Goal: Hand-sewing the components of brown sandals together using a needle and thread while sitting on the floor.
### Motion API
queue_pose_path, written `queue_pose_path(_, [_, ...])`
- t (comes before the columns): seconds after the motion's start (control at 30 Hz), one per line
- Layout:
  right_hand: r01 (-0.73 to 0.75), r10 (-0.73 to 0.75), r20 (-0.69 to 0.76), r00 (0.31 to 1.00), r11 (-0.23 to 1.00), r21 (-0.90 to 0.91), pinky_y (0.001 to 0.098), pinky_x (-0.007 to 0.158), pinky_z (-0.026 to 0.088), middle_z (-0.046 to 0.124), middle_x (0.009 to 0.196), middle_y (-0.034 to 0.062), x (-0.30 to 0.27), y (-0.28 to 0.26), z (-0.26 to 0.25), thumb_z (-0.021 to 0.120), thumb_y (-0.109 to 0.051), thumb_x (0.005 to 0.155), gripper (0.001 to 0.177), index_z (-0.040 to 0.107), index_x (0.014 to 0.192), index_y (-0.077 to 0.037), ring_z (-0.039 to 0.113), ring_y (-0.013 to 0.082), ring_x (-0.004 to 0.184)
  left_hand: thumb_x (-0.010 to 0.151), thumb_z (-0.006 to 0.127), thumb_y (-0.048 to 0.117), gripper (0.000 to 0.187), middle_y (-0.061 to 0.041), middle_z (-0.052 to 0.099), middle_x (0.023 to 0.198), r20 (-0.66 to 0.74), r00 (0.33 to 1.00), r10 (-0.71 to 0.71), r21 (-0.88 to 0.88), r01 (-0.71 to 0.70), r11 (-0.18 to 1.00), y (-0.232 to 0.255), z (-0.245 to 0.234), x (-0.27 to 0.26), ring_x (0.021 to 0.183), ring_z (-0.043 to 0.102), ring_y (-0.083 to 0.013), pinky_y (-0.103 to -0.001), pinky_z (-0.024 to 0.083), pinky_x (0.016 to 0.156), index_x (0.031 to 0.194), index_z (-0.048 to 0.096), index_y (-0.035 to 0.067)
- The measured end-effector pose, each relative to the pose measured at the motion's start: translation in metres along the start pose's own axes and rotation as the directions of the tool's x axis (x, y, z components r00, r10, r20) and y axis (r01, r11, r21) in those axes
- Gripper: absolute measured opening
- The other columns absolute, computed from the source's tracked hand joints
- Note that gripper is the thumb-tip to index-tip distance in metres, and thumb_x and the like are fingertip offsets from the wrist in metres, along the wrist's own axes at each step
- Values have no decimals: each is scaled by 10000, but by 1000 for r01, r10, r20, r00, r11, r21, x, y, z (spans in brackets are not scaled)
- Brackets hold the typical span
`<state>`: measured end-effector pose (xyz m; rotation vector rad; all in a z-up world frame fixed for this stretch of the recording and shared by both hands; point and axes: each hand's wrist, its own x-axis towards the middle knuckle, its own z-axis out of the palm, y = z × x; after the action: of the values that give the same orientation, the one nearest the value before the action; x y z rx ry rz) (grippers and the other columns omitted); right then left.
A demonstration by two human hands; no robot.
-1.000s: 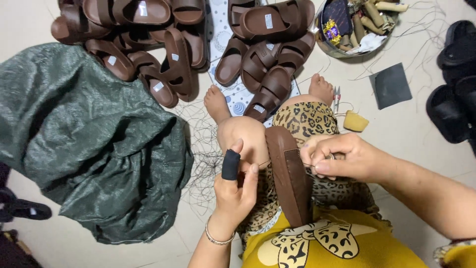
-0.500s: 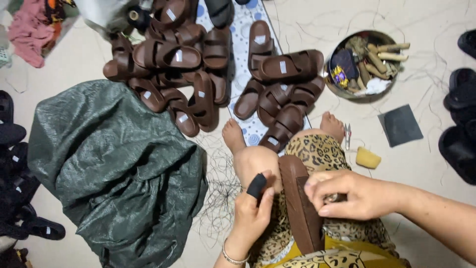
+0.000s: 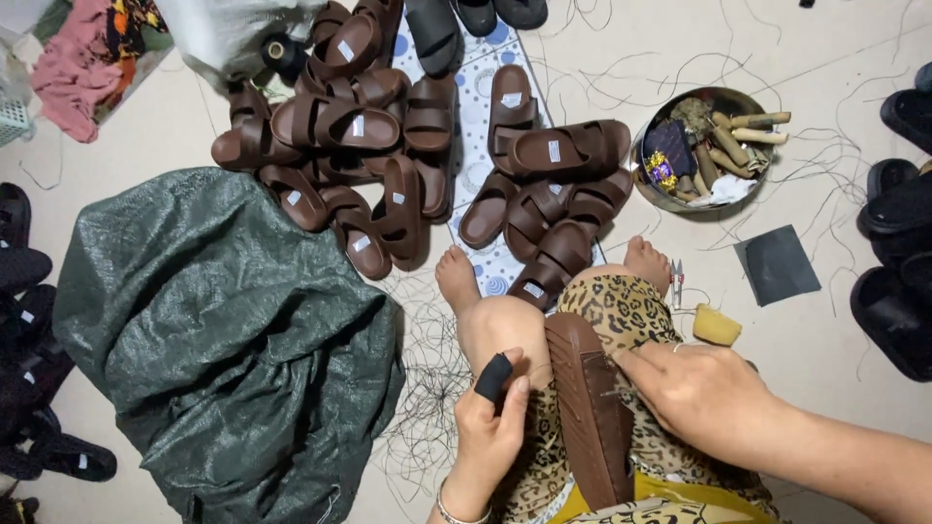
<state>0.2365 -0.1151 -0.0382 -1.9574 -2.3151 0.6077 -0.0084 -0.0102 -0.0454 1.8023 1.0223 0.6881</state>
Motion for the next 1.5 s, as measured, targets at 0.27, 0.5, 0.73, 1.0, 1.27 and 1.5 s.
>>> queue_pose_path(0.27, [-103, 171, -603, 780, 984, 146, 279, 331, 288, 309, 413, -72, 1, 59, 42, 464, -235, 1048, 524, 398, 530, -192, 314, 104, 364, 815, 629, -49, 235, -117, 792, 928, 60, 990, 128, 146, -136, 980, -16, -19, 4, 614, 709, -168, -251, 558, 538, 1031, 714, -13])
queue_pose_path(0.5, [-471, 517, -604, 607, 846, 250, 403, 826, 507, 686, 1114, 225, -47, 129, 14, 767, 94, 1079, 217, 752, 1288, 148, 613, 326, 914, 838, 682, -27, 265, -148, 659, 1293, -172, 984, 40, 560, 64, 826, -47, -57, 2, 1100, 641, -300, -382, 526, 927, 1093, 731, 27])
queue_pose_path(0.73, [-107, 231, -86, 969, 710, 696, 268, 659, 642, 657, 1379, 130, 8, 3, 0, 689, -239, 866, 630, 523, 1461, -115, 728, 132, 731, 926, 710, 332, 413, -83, 690, 562, 515, 752, -410, 303, 287, 909, 25, -11, 9, 426, 573, -201, -325, 504, 461, 669, 691, 9])
queue_pose_path(1.0, [-69, 92, 10, 996, 665, 743, 285, 676, 588, 789, 974, -1, 6, -1, -37, 695, -168, 838, 140, 786, 922, -103, 735, 165, 765, 904, 710, 372, 410, -55, 566, 823, 345, 937, 54, 196, -128, 972, 37, -4, 24, 627, 533, -193, -315, 462, 570, 1108, 682, 17])
queue_pose_path(1.27, [244, 177, -217, 960, -151, 958, 215, 408, 427, 707, 697, 98, 26, 3, 7, 467, -262, 1075, 387, 595, 761, -76, 517, 100, 477, 902, 729, 169, 395, -50, 556, 607, 399, 915, 64, 89, -108, 990, 16, 2, -7, 432, 449, -174, -297, 390, 436, 566, 574, 30])
queue_pose_path(1.5, [-347, 484, 154, 861, 340, 874, 313, 634, 448, 733, 1007, 126, 14, 66, -15, 620, -173, 934, 187, 624, 1081, -59, 630, 173, 768, 904, 613, 81, 161, -130, 626, 931, 658, 692, -299, -447, 677, 584, -49, -40, -38, 622, 579, -178, -283, 494, 568, 859, 643, -71])
